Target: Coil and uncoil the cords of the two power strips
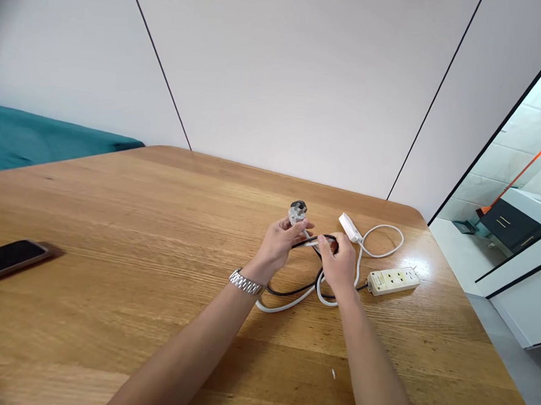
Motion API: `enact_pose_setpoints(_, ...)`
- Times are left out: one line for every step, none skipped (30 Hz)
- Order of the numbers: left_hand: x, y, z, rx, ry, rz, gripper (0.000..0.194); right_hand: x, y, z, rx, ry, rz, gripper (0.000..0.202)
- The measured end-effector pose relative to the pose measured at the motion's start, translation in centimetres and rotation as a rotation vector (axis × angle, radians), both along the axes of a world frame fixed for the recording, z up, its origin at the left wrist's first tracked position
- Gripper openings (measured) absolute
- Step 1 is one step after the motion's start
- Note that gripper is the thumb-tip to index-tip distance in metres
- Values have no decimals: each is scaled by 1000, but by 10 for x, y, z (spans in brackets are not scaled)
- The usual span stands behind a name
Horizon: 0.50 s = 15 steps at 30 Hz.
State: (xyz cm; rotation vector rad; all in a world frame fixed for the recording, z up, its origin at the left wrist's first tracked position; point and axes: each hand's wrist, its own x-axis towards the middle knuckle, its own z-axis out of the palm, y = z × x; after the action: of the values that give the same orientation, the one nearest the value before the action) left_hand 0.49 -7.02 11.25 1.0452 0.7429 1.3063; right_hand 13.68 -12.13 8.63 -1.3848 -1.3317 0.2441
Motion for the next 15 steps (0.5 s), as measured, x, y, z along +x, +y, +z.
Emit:
enact_pose_setpoints(-2, 4, -3, -47, -21, 17, 52, 2, 2, -3, -14, 22, -15, 35)
enact_pose_setpoints(-5, 8, -6, -87, -23, 35, 54, 5, 4, -5, -32, 48, -19, 36)
enact_pose_setpoints(-8, 13, -9, -114, 1, 58, 55, 9, 6, -8, -55, 75, -13, 37)
enact_pose_setpoints(-12, 18, -13, -129, 57, 88, 55, 13, 8, -11, -82, 100, -5, 39)
enact_pose_setpoints(-16, 24, -17, -139, 133, 117, 55, 17, 10, -15, -110, 120, 0, 40)
enact_pose_setpoints(-20, 29, -21, -147, 214, 141, 55, 21, 12, -20, -142, 135, 1, 41)
enact_pose_setpoints(-24, 33, -24, -156, 287, 157, 54, 25, 15, -25, -180, 143, -1, 42)
enact_pose_setpoints(-29, 38, -28, -168, 346, 166, 53, 29, 17, -30, -226, 147, -2, 42)
enact_pose_setpoints(-32, 42, -32, -181, 390, 170, 53, 33, 19, -34, -278, 141, -3, 42)
enact_pose_setpoints(-36, 45, -36, -191, 423, 174, 52, 36, 20, -38, -331, 119, -6, 41)
enact_pose_setpoints(-39, 48, -40, -195, 454, 178, 51, 38, 21, -41, -383, 75, -14, 41)
enact_pose_setpoints(-42, 51, -44, -194, 489, 188, 50, 40, 21, -42, -430, 12, -28, 42)
enact_pose_setpoints(-45, 54, -48, -190, 527, 197, 49, 42, 21, -42, -473, -61, -49, 43)
enact_pose_setpoints(-48, 57, -52, -184, 567, 209, 48, 43, 20, -41, -515, -134, -73, 44)
enact_pose_setpoints(-51, 59, -55, -177, 607, 223, 47, 45, 18, -38, -555, -197, -98, 46)
